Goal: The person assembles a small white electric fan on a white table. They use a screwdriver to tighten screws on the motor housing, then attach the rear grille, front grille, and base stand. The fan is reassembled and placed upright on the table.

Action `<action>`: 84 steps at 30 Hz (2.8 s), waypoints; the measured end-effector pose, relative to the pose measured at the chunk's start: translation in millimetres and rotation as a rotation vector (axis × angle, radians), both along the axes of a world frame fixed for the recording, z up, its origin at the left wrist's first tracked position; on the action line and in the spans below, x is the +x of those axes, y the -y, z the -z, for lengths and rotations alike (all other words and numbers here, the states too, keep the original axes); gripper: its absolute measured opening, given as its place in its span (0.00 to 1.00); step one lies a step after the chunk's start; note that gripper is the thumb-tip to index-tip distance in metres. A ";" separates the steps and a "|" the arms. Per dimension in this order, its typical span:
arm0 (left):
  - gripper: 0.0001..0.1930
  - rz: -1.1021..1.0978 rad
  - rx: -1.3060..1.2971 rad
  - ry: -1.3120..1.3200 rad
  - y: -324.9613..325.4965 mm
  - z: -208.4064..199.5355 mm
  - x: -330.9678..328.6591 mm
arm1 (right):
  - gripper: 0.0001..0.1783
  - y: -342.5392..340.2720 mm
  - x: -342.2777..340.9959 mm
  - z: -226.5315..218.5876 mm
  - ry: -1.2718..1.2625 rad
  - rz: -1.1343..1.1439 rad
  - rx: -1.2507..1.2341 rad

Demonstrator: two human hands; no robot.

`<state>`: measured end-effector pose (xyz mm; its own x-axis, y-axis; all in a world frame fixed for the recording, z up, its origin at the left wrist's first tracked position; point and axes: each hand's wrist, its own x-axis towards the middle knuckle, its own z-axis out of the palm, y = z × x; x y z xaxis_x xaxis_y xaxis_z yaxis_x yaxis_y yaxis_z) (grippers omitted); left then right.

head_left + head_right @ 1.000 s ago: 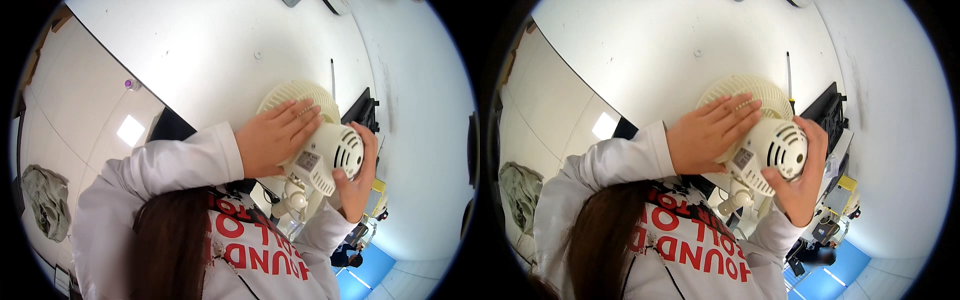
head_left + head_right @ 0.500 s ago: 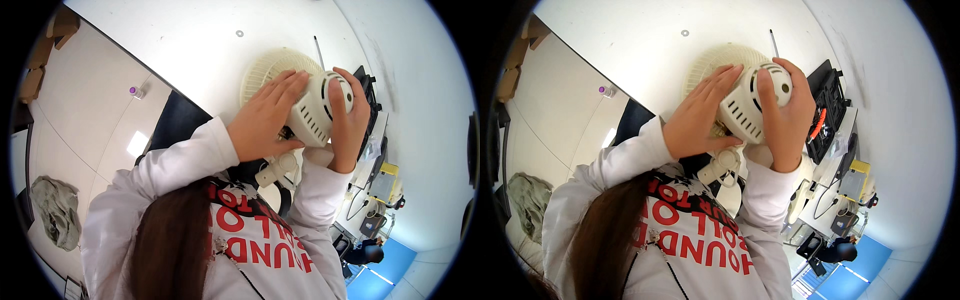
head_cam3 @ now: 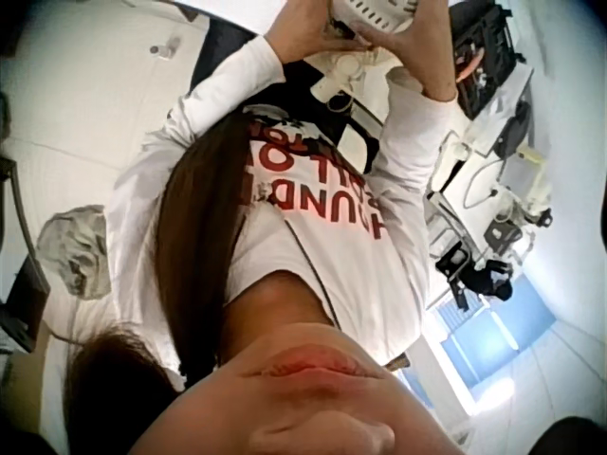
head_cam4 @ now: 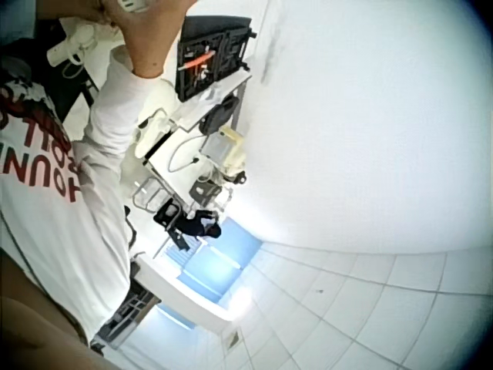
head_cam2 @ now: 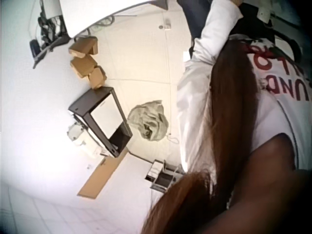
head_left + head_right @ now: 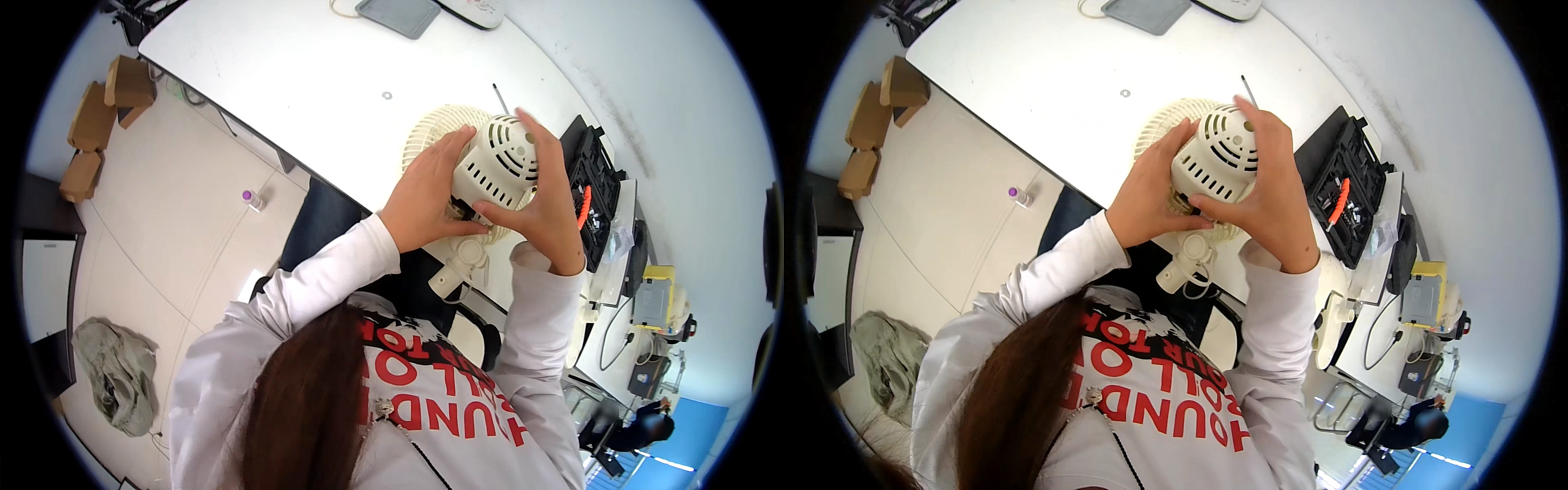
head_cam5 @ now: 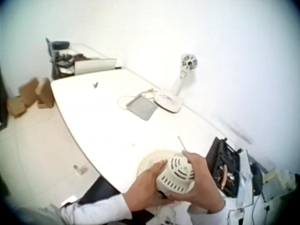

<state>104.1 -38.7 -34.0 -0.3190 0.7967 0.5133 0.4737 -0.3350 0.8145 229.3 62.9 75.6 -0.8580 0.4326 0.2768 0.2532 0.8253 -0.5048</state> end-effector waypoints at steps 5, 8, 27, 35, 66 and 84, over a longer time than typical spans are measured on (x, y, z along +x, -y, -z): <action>0.56 0.005 -0.004 -0.072 0.5 1.9 -5.9 | 0.53 -17.7 -1.6 -9.6 0.040 -0.095 0.051; 0.55 0.015 -0.013 -0.079 1.4 0.4 -6.3 | 0.47 -42.2 10.2 -34.4 -0.216 0.036 -0.537; 0.42 0.026 -0.013 -0.272 0.2 4.9 -7.9 | 0.51 -48.1 30.2 -52.4 -0.318 0.074 -0.482; 0.42 0.022 -0.009 -0.269 -0.7 6.0 -7.1 | 0.52 -47.7 23.3 -44.5 -0.272 0.013 -0.551; 0.39 -0.125 0.049 -0.035 -9.9 17.4 -13.2 | 0.33 -123.1 9.1 -27.7 0.029 0.299 -1.278; 0.35 -0.222 0.223 -0.044 -17.9 32.5 -8.1 | 0.61 -58.3 -42.4 -67.2 0.526 0.029 -0.477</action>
